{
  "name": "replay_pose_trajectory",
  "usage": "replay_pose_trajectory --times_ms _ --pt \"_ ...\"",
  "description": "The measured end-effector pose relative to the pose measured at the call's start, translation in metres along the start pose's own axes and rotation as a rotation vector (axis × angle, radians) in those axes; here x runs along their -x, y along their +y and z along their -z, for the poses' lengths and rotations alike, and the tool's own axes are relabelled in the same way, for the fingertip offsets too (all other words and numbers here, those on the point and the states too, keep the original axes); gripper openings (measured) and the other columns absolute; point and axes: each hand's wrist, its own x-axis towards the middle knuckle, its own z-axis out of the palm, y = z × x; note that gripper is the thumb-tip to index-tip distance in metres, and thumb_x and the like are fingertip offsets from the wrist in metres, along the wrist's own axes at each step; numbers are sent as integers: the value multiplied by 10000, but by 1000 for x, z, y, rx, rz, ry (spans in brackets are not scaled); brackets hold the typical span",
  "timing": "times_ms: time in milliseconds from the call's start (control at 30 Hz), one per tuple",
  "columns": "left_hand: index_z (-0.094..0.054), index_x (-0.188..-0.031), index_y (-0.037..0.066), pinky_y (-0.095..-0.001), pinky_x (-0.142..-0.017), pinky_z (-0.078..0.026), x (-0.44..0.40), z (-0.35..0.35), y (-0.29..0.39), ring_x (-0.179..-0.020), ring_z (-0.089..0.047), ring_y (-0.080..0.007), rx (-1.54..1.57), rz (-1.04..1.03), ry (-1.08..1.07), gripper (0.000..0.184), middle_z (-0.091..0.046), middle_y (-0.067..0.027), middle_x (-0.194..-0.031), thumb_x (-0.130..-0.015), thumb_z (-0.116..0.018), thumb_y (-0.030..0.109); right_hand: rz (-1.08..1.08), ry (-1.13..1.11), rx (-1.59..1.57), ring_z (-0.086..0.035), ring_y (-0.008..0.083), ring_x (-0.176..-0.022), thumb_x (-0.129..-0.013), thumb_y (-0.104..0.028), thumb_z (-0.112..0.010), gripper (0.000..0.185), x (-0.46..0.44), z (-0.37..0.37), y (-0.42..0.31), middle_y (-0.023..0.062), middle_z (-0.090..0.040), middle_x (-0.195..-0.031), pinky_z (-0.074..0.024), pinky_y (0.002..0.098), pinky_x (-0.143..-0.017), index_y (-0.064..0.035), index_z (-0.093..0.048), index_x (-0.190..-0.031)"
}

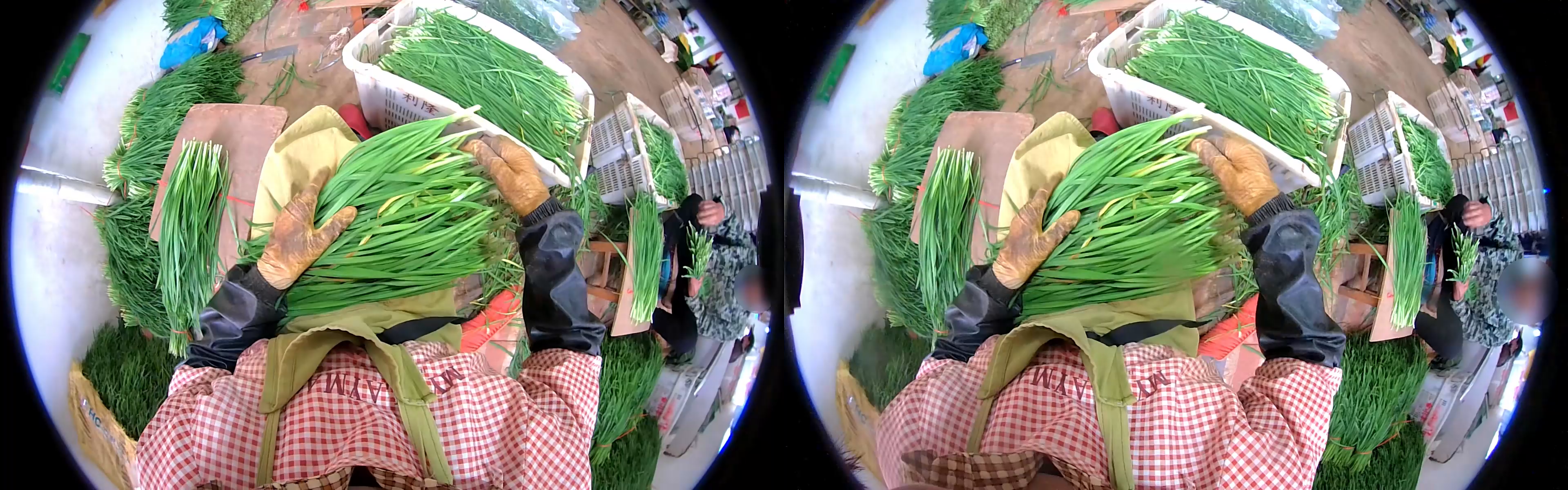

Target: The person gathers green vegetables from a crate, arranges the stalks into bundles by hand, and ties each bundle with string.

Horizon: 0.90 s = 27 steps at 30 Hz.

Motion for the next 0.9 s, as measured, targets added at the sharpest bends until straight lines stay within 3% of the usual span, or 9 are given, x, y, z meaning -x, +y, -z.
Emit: replay_pose_trajectory --times_ms 67,167,333,500,633,700,767,833,900 --pt "-495 -1256 -45 -405 -907 -428 5 -9 -3 -1051 -560 -346 45 28 51 601 -591 -221 -1109 -853 -662 369 -41 -73 147 -595 340 -812 -925 -424 -525 465 -2 6 9 197 -642 -851 -449 410 -774 17 -669 -895" --pt "-472 -1246 -51 -396 -907 -420 18 -15 -10 -1022 -542 -333 -254 -70 144 566 -565 -218 -1088 -878 -650 341 -119 -268 424 -590 361 -758 -888 -528 -536 562 -18 8 -12 202 -645 -810 -448 426 -752 16 -677 -876" --pt "-531 -1141 -47 -436 -840 -436 21 -23 -14 -949 -556 -367 -200 -42 301 511 -584 -235 -990 -833 -684 331 -306 -325 -276 -599 190 -887 -897 -376 -580 409 -40 -16 -9 72 -675 -966 -462 326 -847 -8 -680 -1045" --pt "-552 -1119 -52 -432 -811 -449 28 -26 -29 -923 -575 -363 -198 -76 393 474 -591 -242 -962 -831 -691 298 -502 -54 -784 -588 234 -978 -816 -245 -642 188 -34 -14 11 106 -655 -1055 -430 368 -904 -64 -644 -865" --pt "-577 -1073 -59 -415 -773 -466 24 -29 -29 -857 -602 -357 -85 16 399 414 -611 -234 -896 -836 -687 261 -268 285 -1430 -579 285 -1117 -737 -219 -725 177 -24 31 41 126 -661 -1102 -441 445 -965 -114 -585 -714" --pt "-575 -1060 -61 -401 -740 -475 21 -29 -27 -809 -617 -349 -42 52 375 386 -618 -233 -850 -853 -666 253 -249 518 -1324 -596 258 -1083 -801 -265 -680 174 -2 68 77 114 -665 -1097 -418 500 -957 -121 -595 -754" --pt "-571 -1048 -63 -389 -716 -482 19 -25 -16 -790 -624 -347 44 95 354 364 -617 -240 -831 -870 -643 246 -801 568 -637 -599 247 -1052 -894 -318 -587 222 26 105 131 103 -671 -1064 -424 460 -916 -105 -645 -865" --pt "-569 -1041 -63 -376 -703 -486 18 -28 -26 -779 -630 -347 62 81 356 347 -618 -243 -830 -883 -627 242 -597 275 422 -585 208 -971 -953 -380 -502 335 59 114 172 85 -666 -980 -433 371 -840 -95 -671 -1007" --pt "-571 -1041 -61 -373 -709 -486 19 -29 -27 -784 -630 -351 128 111 318 339 -620 -240 -835 -889 -620 239 -489 351 40 -545 163 -869 -979 -325 -492 326 51 75 77 71 -635 -943 -440 318 -804 -68 -671 -1072"
